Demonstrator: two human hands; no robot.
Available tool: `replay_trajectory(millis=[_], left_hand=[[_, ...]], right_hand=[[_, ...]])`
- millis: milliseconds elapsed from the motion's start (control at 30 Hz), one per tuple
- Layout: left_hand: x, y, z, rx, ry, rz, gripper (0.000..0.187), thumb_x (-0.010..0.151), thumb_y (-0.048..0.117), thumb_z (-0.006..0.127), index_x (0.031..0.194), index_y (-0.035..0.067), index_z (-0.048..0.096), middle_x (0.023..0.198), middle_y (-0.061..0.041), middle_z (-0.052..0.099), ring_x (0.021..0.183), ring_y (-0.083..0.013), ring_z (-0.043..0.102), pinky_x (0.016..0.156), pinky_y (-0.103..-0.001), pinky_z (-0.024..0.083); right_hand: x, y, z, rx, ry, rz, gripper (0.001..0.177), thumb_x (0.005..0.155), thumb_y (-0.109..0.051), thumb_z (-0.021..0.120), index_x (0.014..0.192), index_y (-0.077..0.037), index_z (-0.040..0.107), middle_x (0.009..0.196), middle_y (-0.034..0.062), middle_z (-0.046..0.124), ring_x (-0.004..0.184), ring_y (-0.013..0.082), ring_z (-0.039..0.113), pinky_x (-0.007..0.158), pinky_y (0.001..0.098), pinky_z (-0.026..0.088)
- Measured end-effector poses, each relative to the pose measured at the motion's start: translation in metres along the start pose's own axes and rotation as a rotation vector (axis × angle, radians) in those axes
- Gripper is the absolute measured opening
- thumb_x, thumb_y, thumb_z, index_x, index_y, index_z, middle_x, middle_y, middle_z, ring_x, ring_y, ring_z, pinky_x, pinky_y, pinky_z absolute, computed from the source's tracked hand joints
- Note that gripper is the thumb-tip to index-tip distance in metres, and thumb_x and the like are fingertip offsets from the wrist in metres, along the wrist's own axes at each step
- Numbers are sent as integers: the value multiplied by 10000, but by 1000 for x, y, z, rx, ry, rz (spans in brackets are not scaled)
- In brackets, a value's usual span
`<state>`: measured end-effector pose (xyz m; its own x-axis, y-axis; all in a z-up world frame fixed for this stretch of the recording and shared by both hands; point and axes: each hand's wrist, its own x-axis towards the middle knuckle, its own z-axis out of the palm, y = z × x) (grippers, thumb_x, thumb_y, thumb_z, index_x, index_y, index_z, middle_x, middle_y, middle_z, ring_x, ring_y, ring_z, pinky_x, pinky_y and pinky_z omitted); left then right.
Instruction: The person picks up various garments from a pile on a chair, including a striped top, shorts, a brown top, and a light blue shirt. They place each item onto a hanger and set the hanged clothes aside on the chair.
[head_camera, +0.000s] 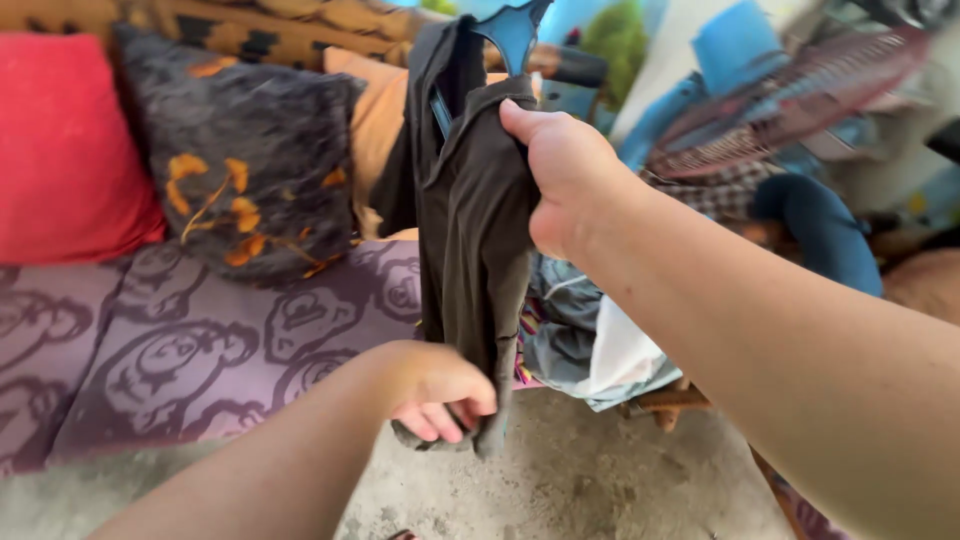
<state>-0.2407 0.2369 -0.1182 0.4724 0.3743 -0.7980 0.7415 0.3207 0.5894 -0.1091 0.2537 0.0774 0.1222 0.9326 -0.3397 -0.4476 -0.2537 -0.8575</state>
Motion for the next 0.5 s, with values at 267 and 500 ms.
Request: replay_trajectory(millis=[267,500], left_hand=[[-10,15,-12,-488,196,-24,983,765,860,517,1274,21,566,1251,-197,617,894,-397,745,830,-472,549],[29,-18,-8,-779,54,-149,1206,704,990,533,1352,-27,512,1385,-263,630,1108,-489,653,979,-570,465]], right_hand=[[43,-7,25,155,-73,120,431,1035,-345,437,1127,-4,683,1185,156,755,1063,320,719,1000,512,546],[40,-40,13,446,-206,160,512,1070,-346,320,1172,70,601,1196,243,696,1112,374,673,1043,558,516]])
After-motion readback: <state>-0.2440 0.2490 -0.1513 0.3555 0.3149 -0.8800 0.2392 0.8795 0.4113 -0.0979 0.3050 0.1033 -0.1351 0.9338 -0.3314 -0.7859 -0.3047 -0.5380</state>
